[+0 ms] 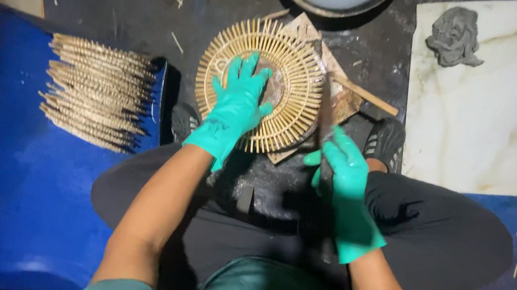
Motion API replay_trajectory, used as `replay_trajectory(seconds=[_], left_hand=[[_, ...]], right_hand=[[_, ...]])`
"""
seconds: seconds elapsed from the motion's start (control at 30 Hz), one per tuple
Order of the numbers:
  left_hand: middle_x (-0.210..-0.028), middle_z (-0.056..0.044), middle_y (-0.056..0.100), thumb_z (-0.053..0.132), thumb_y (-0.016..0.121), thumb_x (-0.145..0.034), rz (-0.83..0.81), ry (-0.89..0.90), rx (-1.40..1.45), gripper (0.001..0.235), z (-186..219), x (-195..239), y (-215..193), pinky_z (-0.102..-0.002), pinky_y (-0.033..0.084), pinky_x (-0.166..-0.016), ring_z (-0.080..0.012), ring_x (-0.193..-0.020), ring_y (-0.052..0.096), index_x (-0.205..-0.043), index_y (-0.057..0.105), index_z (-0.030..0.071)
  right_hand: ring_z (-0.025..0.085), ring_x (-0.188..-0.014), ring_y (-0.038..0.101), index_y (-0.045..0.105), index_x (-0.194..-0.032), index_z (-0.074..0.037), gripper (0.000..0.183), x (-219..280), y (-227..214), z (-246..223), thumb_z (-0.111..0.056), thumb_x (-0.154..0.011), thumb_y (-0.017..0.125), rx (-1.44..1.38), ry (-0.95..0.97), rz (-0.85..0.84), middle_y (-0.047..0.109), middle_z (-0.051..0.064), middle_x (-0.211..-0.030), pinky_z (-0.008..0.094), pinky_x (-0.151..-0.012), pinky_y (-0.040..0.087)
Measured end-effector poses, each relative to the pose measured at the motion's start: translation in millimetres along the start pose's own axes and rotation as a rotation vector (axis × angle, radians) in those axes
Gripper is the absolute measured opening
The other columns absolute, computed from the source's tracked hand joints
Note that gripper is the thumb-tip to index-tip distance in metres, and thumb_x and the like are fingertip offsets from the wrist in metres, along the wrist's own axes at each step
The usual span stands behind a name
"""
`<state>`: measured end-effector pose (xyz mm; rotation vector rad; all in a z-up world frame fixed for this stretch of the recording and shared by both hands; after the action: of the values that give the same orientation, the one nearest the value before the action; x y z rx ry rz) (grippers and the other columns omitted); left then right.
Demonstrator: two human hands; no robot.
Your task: Shaping and assembling bamboo or wood furniture parts using a metal scraping tool and a liquid adhesive.
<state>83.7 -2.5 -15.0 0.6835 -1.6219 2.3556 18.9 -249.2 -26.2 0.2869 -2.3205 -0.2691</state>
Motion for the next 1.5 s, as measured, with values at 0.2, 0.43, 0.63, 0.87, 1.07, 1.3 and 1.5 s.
replay_trajectory(seconds=[0.2,0.43,0.63,0.87,1.07,1.3,1.5], left_hand=[[-0.169,-0.005,0.014,0.033,0.083,-0.079,-0.006,0.019,-0.012,0.079,3.7,-3.5,-7.3,-0.078,0.012,-0.114,-0.0367,-0.155,0.009,-0.15,0.047,0.024],[-0.169,-0.006,0.013,0.032,0.082,-0.08,-0.012,-0.01,-0.036,0.078,5.9,-0.7,-4.4,-0.081,0.013,-0.111,-0.0384,-0.154,0.009,-0.149,0.046,0.023],[-0.168,-0.01,0.012,0.035,0.077,-0.084,0.055,-0.084,0.004,0.08,5.1,7.6,5.8,-0.082,0.02,-0.109,-0.0427,-0.153,0.011,-0.154,0.041,0.022],[-0.169,-0.01,0.008,0.039,0.075,-0.086,0.08,-0.153,0.023,0.081,3.1,8.0,13.7,-0.082,0.02,-0.107,-0.045,-0.153,0.008,-0.155,0.038,0.02],[-0.169,-0.009,0.013,0.041,0.078,-0.084,0.069,0.012,-0.057,0.082,-6.2,4.6,6.3,-0.079,0.015,-0.113,-0.041,-0.155,0.01,-0.155,0.039,0.025],[-0.168,-0.015,0.016,0.042,0.077,-0.084,0.152,-0.016,0.07,0.099,4.8,-4.1,16.8,-0.076,0.013,-0.114,-0.0415,-0.153,0.012,-0.162,0.023,0.015],[-0.168,-0.015,0.02,0.048,0.079,-0.085,0.205,-0.007,0.083,0.102,7.7,-11.1,14.9,-0.075,0.011,-0.115,-0.0404,-0.154,0.014,-0.16,0.022,0.008]], right_hand=[[0.017,-0.038,0.051,0.052,-0.147,-0.004,0.05,-8.6,-19.3,4.5,-0.019,-0.1,0.056,-0.061,-0.061,-0.017,0.071,0.014,-0.076,0.03,-0.033,0.037],[0.016,-0.039,0.05,0.054,-0.145,-0.003,0.049,9.9,-12.8,13.3,-0.019,-0.099,0.057,-0.1,-0.018,0.025,0.07,0.012,-0.075,0.029,-0.035,0.038],[0.016,-0.041,0.053,0.053,-0.147,-0.005,0.05,34.5,-12.0,12.3,-0.022,-0.1,0.055,-0.023,0.013,0.046,0.071,0.011,-0.078,0.03,-0.038,0.043],[0.016,-0.038,0.049,0.054,-0.144,-0.003,0.048,35.9,-8.0,13.3,-0.021,-0.099,0.054,-0.056,0.024,-0.006,0.068,0.011,-0.073,0.03,-0.035,0.038],[0.017,-0.042,0.051,0.054,-0.145,-0.001,0.047,22.2,-11.2,17.1,-0.017,-0.102,0.056,-0.092,-0.024,0.059,0.071,0.013,-0.078,0.031,-0.037,0.039],[0.019,-0.043,0.055,0.048,-0.151,-0.009,0.051,10.6,-8.9,4.2,-0.019,-0.101,0.053,-0.073,0.012,0.043,0.071,0.014,-0.081,0.033,-0.037,0.043],[0.019,-0.041,0.053,0.05,-0.148,-0.007,0.05,1.9,-18.1,19.9,-0.02,-0.101,0.053,-0.11,0.058,0.028,0.07,0.015,-0.08,0.033,-0.035,0.041]])
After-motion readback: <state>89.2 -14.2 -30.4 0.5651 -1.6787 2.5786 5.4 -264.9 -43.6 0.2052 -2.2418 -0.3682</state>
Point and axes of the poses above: each hand's wrist, its own x-axis away from the middle knuckle, its own y-axis out of the palm, z = x × y, the point moved 7 cm from there along -x, towards the middle knuckle
